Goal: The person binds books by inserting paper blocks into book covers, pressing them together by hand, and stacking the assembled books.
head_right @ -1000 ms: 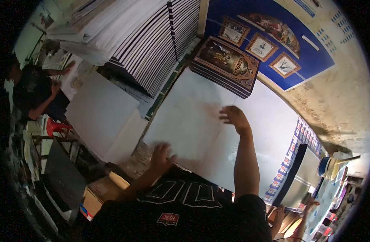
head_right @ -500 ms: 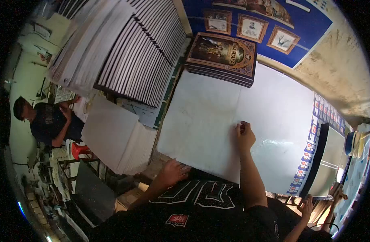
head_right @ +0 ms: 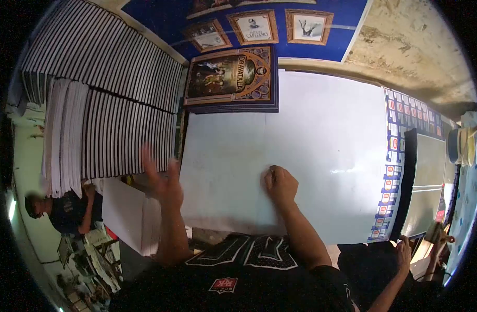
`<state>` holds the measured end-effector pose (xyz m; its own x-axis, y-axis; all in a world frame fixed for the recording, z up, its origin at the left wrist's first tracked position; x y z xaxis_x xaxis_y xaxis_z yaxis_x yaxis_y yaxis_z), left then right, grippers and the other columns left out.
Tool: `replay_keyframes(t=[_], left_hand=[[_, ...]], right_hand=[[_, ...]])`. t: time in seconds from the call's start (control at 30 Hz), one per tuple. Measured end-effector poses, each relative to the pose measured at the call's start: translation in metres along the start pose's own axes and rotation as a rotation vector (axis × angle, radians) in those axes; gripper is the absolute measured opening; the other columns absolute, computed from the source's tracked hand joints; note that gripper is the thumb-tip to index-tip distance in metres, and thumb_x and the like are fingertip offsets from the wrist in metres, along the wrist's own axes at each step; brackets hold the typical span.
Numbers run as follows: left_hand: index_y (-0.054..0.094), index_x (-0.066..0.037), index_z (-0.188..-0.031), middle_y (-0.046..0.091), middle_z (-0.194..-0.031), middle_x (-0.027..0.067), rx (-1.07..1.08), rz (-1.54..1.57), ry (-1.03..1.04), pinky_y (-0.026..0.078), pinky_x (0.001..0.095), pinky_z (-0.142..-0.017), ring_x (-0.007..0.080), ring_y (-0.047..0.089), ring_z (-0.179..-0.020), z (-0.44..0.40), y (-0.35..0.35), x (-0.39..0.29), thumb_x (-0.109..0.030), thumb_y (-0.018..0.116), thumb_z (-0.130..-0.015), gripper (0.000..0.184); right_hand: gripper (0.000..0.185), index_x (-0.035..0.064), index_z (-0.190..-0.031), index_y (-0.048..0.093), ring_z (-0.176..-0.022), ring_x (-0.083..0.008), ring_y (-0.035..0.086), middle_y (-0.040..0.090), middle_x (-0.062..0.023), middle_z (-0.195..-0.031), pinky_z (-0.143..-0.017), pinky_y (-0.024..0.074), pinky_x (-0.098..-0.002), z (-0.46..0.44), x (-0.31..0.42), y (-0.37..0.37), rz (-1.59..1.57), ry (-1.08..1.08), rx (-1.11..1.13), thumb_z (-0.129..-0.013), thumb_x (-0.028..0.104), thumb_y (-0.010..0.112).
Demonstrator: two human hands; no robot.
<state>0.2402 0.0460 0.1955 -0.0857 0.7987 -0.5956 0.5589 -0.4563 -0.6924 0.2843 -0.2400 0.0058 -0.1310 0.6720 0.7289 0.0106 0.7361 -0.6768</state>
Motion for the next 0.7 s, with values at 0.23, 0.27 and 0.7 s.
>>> replay_keyframes(t=[0.23, 0.27, 0.7], left_hand=[[0.029, 0.009, -0.145, 0.034, -0.148, 0.031, 0.209, 0.125, -0.472, 0.04, 0.0441, -0.107, 0.038, 0.043, -0.134, -0.174, 0.126, 0.143, -0.036, 0.064, -0.093, 0.077], [0.03, 0.01, -0.145, 0.034, -0.148, 0.0321, 0.299, -0.005, -0.53, 0.04, 0.0437, -0.107, 0.0386, 0.043, -0.133, -0.184, 0.136, 0.153, -0.036, 0.065, -0.092, 0.078], [0.023, -0.001, -0.151, 0.052, -0.136, 0.0267, 0.54, -0.222, -0.457, 0.045, 0.042, -0.102, 0.0377, 0.056, -0.12, -0.198, 0.163, 0.147, -0.033, 0.065, -0.092, 0.079]], right_hand=[[0.04, -0.0006, -0.124, 0.056, -0.098, -0.0308, 0.068, 0.068, -0.0228, -0.11, -0.079, 0.0552, -0.0389, -0.13, 0.007, -0.034, -0.417, 0.135, -0.148, -0.094, 0.024, 0.063], [0.044, -0.001, -0.128, 0.054, -0.105, -0.0352, 0.066, 0.066, -0.0247, -0.115, -0.084, 0.0542, -0.0406, -0.159, 0.015, -0.037, -0.448, 0.116, -0.158, -0.094, 0.026, 0.062], [0.051, -0.0025, -0.135, 0.045, -0.115, -0.0424, 0.058, 0.06, -0.0291, -0.121, -0.096, 0.0469, -0.0444, -0.234, 0.021, 0.012, -0.254, 0.108, 0.119, -0.092, 0.02, 0.059]])
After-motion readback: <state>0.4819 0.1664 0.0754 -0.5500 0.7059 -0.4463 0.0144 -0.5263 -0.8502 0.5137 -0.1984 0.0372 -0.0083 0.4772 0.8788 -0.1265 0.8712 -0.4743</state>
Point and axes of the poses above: each hand's wrist, its own z-axis away from the middle knuckle, its own y-axis out of the palm, x = y × z, the point moved 8 cm from there along -z, towards the middle knuckle
